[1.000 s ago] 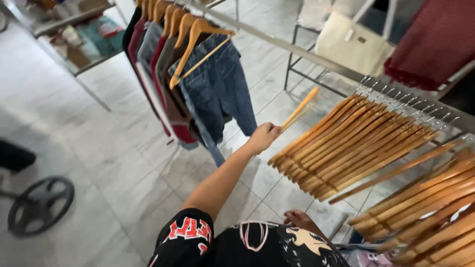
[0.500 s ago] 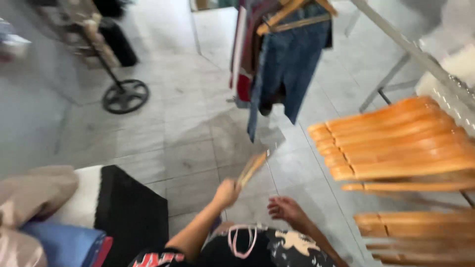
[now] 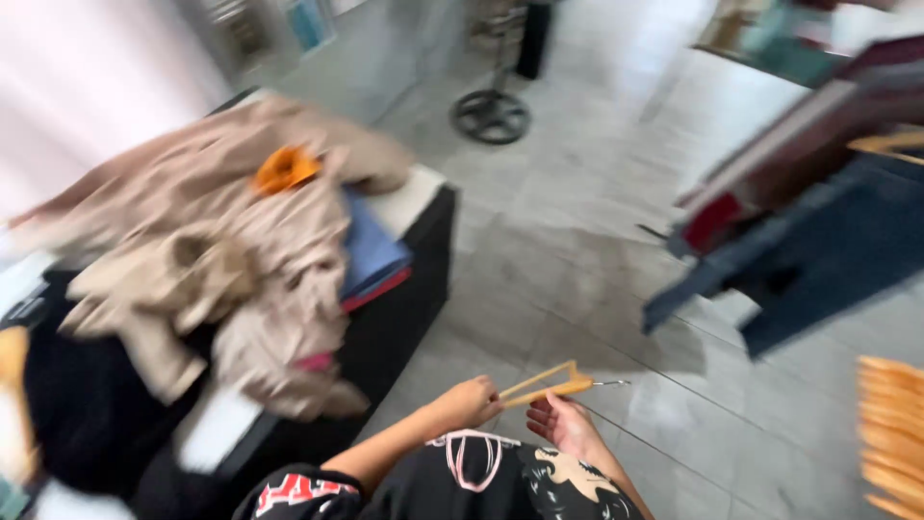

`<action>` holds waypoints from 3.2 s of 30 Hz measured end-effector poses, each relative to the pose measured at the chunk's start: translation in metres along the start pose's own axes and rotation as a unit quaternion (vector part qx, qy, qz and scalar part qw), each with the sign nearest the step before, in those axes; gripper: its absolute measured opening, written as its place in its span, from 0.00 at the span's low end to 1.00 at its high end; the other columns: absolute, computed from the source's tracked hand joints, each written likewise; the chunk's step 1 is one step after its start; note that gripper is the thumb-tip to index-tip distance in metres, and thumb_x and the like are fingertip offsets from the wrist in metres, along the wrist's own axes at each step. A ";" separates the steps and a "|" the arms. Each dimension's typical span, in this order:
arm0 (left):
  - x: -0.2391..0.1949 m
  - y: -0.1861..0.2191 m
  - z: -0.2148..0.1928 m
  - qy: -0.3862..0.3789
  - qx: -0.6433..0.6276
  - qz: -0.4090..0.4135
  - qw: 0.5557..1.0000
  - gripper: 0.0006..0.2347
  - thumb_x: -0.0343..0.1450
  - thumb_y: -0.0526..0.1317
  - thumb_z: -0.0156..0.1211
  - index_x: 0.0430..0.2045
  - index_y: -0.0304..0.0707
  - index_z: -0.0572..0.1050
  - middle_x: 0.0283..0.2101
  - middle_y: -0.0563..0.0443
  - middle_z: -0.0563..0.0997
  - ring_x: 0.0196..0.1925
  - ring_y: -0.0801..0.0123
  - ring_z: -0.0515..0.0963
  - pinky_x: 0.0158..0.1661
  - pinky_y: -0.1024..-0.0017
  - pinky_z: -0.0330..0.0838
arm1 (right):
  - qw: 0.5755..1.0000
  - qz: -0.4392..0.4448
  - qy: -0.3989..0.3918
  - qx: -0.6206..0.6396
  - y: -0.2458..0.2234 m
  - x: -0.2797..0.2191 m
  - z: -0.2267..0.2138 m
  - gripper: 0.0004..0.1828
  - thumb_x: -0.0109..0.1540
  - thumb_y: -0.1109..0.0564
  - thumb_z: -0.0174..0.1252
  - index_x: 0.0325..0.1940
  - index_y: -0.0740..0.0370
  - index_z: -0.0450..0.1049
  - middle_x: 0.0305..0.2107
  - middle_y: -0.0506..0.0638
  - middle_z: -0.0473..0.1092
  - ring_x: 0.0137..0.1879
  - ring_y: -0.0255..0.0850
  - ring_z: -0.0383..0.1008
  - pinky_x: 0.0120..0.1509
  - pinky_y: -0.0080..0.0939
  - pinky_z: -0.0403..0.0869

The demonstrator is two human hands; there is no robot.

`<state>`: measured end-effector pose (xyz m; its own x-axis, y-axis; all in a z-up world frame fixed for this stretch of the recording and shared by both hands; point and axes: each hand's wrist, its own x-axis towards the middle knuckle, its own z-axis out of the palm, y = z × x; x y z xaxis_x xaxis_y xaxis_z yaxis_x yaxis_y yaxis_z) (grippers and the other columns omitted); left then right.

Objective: The person picks up folded t-shirts from a pile on a table, places them onto wooden hangers, and hangs them on a clothing rack. The person repeats this process for several shirts of different colors.

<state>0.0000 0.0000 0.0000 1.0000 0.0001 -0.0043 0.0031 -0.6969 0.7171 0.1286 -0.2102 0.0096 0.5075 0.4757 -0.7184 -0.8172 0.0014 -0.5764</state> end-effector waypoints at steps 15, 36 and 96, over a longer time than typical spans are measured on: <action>-0.359 -0.032 -0.159 0.435 -0.705 -0.014 0.560 0.45 0.62 0.73 0.45 0.71 0.43 0.59 0.71 0.42 0.66 0.61 0.45 0.76 0.56 0.49 0.73 | 0.987 0.037 -0.150 0.046 0.115 0.013 0.206 0.05 0.57 0.56 0.58 0.35 0.53 0.78 0.27 0.49 0.76 0.32 0.48 0.77 0.41 0.51 0.77; -0.605 0.025 -0.120 0.815 -0.413 -0.170 0.369 0.26 0.73 0.57 0.47 0.57 0.35 0.72 0.54 0.42 0.78 0.40 0.59 0.83 0.39 0.68 0.76 | 0.957 -0.028 -0.286 -0.034 0.168 0.010 0.370 0.05 0.62 0.50 0.57 0.38 0.47 0.77 0.26 0.48 0.75 0.31 0.40 0.76 0.40 0.45 0.77; -0.568 0.016 -0.356 0.530 0.056 0.032 0.845 0.05 0.68 0.33 0.65 0.28 0.42 0.73 0.43 0.50 0.87 0.36 0.57 0.86 0.35 0.69 0.77 | 0.883 -0.423 -0.103 -0.173 0.269 -0.175 0.327 0.08 0.72 0.60 0.55 0.42 0.69 0.72 0.22 0.59 0.71 0.24 0.46 0.74 0.31 0.44 0.79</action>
<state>-0.5671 0.2446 0.2620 0.4386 0.5617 0.7015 0.0078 -0.7829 0.6221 -0.2696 -0.0054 0.1077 0.8076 0.5824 0.0924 -0.0180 0.1810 -0.9833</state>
